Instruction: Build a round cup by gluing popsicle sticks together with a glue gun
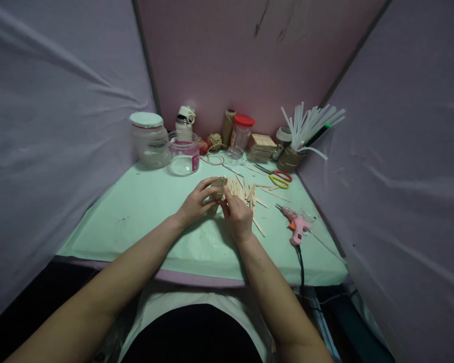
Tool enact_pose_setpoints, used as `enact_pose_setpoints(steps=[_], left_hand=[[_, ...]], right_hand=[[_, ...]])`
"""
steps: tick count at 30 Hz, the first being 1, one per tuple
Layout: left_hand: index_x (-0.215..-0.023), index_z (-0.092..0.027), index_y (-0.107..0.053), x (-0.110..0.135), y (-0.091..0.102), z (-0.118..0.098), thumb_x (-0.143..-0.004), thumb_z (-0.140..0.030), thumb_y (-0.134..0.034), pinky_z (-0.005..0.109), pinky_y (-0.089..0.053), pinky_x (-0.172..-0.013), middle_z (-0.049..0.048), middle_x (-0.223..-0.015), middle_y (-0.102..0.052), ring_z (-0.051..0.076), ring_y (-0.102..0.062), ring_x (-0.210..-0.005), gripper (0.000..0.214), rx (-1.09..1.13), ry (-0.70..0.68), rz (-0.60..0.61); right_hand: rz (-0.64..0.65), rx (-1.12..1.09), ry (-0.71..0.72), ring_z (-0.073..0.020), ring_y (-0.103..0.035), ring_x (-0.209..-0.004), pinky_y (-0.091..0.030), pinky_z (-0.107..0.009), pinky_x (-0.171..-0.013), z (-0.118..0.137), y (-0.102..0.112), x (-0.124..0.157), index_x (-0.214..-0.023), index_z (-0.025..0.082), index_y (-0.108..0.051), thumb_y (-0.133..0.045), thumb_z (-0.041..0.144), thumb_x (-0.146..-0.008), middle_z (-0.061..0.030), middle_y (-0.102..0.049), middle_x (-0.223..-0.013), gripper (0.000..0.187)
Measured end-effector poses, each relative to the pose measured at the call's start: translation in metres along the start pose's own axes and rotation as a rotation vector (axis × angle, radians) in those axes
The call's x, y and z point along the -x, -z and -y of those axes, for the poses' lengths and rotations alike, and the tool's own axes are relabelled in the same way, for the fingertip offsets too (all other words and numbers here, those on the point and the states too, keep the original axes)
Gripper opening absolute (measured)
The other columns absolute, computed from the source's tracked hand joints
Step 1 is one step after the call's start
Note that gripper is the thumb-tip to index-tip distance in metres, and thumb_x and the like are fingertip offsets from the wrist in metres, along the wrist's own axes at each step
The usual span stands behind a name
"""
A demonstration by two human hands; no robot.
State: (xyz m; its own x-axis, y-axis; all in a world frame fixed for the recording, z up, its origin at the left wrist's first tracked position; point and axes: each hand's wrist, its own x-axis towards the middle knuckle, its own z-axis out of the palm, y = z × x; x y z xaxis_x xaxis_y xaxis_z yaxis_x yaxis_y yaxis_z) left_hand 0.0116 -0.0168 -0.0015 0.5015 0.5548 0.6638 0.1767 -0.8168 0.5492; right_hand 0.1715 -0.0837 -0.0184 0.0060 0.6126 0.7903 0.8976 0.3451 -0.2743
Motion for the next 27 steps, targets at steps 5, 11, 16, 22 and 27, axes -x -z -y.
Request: enact_pose_setpoints(steps=[5,11,16,22,27], left_hand=[[-0.111,-0.021,-0.060,-0.001,0.001,0.001,-0.088,-0.021,-0.061,0.043,-0.041,-0.112,0.0109,-0.141,-0.047,0.024,-0.047,-0.133,0.023,0.012,0.017,0.022],[-0.112,-0.022,-0.060,0.002,0.000,0.005,-0.085,-0.015,-0.062,0.045,-0.044,-0.108,0.0124,-0.152,-0.030,0.026,-0.046,-0.133,0.028,0.086,0.065,0.063],[-0.129,-0.028,-0.052,0.006,0.002,0.009,-0.083,-0.005,-0.057,0.041,-0.048,-0.104,0.0100,-0.153,-0.028,0.025,-0.049,-0.130,0.051,0.144,0.102,0.157],[-0.136,-0.035,-0.046,0.010,0.000,0.016,-0.078,0.000,-0.054,0.040,-0.049,-0.101,0.0065,-0.150,-0.032,0.025,-0.050,-0.128,0.069,0.140,0.123,0.176],[-0.134,-0.035,-0.047,0.010,-0.003,0.018,-0.077,-0.001,-0.054,0.039,-0.051,-0.097,0.0060,-0.149,-0.033,0.023,-0.052,-0.124,0.067,0.152,0.123,0.159]], right_hand=[[-0.018,-0.186,-0.239,-0.0119,-0.054,-0.059,-0.048,-0.026,-0.062,-0.004,0.004,0.004,-0.089,0.020,-0.063,-0.059,0.038,-0.091,-0.0011,-0.063,-0.077,0.018],[0.230,-0.333,-0.465,-0.0182,-0.062,-0.077,-0.052,-0.033,-0.071,-0.019,-0.001,0.007,-0.101,0.019,-0.061,-0.071,0.039,-0.077,-0.0062,-0.065,-0.096,0.034],[0.376,-0.380,-0.451,-0.0239,-0.063,-0.099,-0.050,-0.041,-0.089,-0.023,-0.007,0.010,-0.130,0.023,-0.052,-0.072,0.030,-0.074,-0.0089,-0.067,-0.115,0.060],[0.392,-0.318,-0.412,-0.0254,-0.064,-0.100,-0.050,-0.042,-0.089,-0.021,-0.007,0.009,-0.134,0.022,-0.050,-0.070,0.027,-0.076,-0.0104,-0.068,-0.117,0.061],[0.403,-0.311,-0.419,-0.0242,-0.064,-0.096,-0.051,-0.039,-0.084,-0.019,-0.008,0.007,-0.131,0.021,-0.053,-0.068,0.027,-0.077,-0.0098,-0.069,-0.112,0.056]])
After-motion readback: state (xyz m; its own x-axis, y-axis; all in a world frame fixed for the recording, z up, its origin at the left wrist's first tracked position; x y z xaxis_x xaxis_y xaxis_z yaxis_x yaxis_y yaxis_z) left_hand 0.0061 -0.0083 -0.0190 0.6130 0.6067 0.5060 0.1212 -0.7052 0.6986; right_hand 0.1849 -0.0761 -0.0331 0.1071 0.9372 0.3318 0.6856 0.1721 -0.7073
